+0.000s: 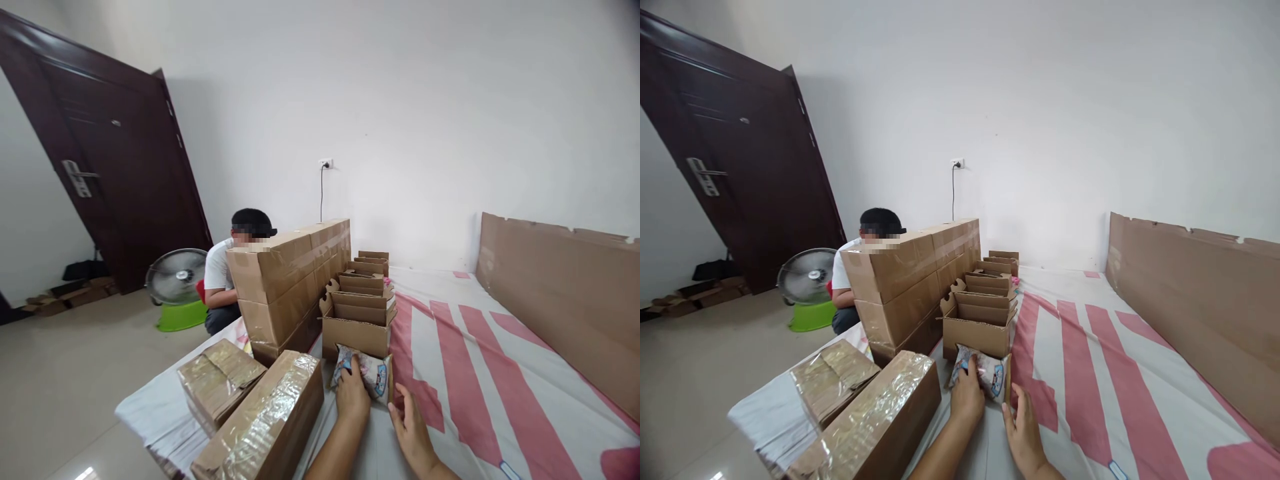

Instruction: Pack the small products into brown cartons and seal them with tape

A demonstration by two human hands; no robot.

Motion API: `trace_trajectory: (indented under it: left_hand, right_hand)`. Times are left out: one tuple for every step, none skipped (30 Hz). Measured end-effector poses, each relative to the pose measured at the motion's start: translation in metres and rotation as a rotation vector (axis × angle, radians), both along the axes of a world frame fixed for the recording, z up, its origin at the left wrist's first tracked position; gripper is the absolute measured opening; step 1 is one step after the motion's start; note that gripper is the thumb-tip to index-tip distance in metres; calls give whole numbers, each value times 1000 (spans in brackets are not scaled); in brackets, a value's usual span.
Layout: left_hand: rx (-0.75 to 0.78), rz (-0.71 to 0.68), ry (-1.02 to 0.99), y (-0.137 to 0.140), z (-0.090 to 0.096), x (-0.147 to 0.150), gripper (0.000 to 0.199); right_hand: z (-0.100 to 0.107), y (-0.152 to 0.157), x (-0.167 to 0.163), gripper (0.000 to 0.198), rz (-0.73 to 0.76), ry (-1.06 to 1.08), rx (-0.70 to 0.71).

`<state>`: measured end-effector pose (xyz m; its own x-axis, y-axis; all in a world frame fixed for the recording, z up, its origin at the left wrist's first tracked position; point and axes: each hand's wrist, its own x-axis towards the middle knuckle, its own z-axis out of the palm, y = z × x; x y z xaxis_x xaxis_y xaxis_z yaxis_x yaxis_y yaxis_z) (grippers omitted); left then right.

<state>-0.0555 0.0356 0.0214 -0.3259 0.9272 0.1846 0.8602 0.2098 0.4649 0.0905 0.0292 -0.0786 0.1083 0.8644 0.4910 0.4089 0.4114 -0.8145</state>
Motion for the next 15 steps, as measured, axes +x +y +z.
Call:
trace_trajectory:
  left_hand:
    - [2, 3, 15, -3, 0, -2, 59]
    - [8, 8, 31, -6, 0, -3, 53]
    - [15, 17, 49, -9, 0, -5, 46]
    - [23, 31, 67, -12, -1, -6, 42]
    - [31, 49, 84, -14, -1, -8, 41]
    - [38, 72, 99, -14, -2, -9, 43]
    - [43, 99, 111, -14, -2, -10, 45]
    - [44, 128, 120, -12, -3, -10, 48]
    - [43, 155, 125, -9, -4, -11, 51]
    - [38, 180, 127, -4, -5, -11, 54]
    - [32, 201, 126, 1, -6, -10, 57]
    - [27, 218, 124, 6, -7, -10, 59]
    - [22, 231, 121, 12, -8, -10, 61]
    - [19, 242, 117, 17, -9, -10, 63]
    - [18, 249, 113, 22, -10, -10, 66]
  right_hand:
    - [0, 0, 1, 45, 8, -8, 6]
    - [0, -1, 1, 43, 19, -16, 9]
    - [0, -1, 1, 41, 33, -24, 8]
    - [-1, -1, 2, 40, 48, -30, 7]
    - [-1, -2, 2, 39, 59, -33, 4]
    - [-2, -2, 2, 38, 68, -33, -1]
    - [-3, -2, 2, 37, 73, -31, -5]
    - [-4, -2, 1, 37, 75, -28, -8]
    - [-5, -2, 1, 37, 75, -27, -10]
    - [-5, -2, 1, 37, 73, -30, -11]
    - [-6, -2, 1, 36, 71, -35, -10]
    - [-6, -2, 1, 36, 70, -43, -7]
    - [-6, -2, 1, 35, 70, -52, -3]
    - [-6, -2, 1, 35, 71, -60, 1]
    - [-5, -3, 1, 34, 71, -66, 5]
